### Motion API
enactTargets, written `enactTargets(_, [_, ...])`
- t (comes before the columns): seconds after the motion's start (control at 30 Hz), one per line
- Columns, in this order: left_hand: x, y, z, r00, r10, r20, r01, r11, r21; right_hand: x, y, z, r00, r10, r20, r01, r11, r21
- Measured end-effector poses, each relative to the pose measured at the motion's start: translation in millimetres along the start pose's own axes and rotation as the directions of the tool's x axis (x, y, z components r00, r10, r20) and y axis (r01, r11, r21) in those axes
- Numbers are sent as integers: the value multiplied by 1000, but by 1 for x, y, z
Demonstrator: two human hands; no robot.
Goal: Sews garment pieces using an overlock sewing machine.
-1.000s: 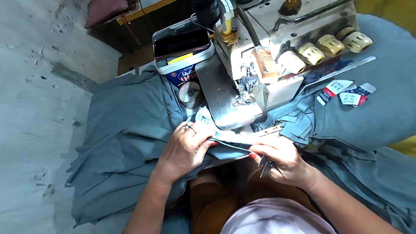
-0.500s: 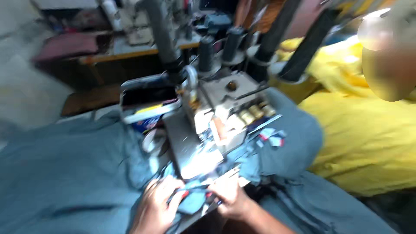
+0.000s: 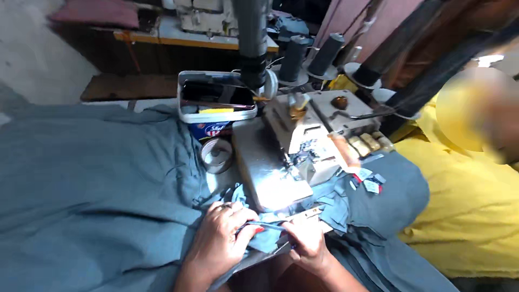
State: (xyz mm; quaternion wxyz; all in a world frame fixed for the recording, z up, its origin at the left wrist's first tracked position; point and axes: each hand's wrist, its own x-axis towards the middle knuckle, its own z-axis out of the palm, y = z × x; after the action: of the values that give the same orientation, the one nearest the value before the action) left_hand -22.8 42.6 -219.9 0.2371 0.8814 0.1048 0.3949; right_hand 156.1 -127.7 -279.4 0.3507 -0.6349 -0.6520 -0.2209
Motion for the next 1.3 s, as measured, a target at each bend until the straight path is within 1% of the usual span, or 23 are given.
enactTargets(0.37, [0,-9,-3,1000,12,10,-10,991,-134,3,0,-1,999,-16,37,18,999,-41])
enactTargets(0.43, [0,-9,-3,1000,4,17,-1,989,-151,3,1,-2,999,-23,40,24,1000,-18])
enactTargets(0.53, [-1,-11,-2,1000,-5,20,9,985,-171,1,5,-3,999,-23,43,19,996,89])
enactTargets(0.67, [2,-8,-7,998,-39,46,49,971,-236,13,5,-16,994,6,106,-44,933,356])
enactTargets(0.77, [11,-1,-21,992,-63,110,90,963,-255,31,-1,-33,997,-21,69,-10,907,420])
enactTargets(0.87, [14,14,-34,980,-109,168,141,971,-194,44,-10,-51,1000,-27,9,20,879,477])
enactTargets(1.0, [20,30,-49,970,-133,201,159,980,-118,49,-15,-63,998,52,-35,-23,821,571])
enactTargets(1.07, [29,47,-57,947,-211,243,233,970,-65,48,-15,-63,995,77,-62,-26,812,584])
enactTargets(1.1, [37,62,-60,926,-272,262,291,956,-35,48,-15,-62,995,73,-74,-18,823,568])
enactTargets(1.13, [41,68,-60,910,-308,277,318,948,9,49,-15,-62,995,66,-76,-13,836,548])
enactTargets(1.17, [41,65,-60,909,-304,286,295,953,74,49,-14,-62,996,58,-74,-10,850,527])
enactTargets(1.23, [34,46,-56,933,-237,272,158,946,285,52,-13,-61,997,42,-65,-4,869,494])
enactTargets(1.3, [36,51,-50,955,-173,241,60,907,417,59,-14,-63,998,11,-58,17,888,460])
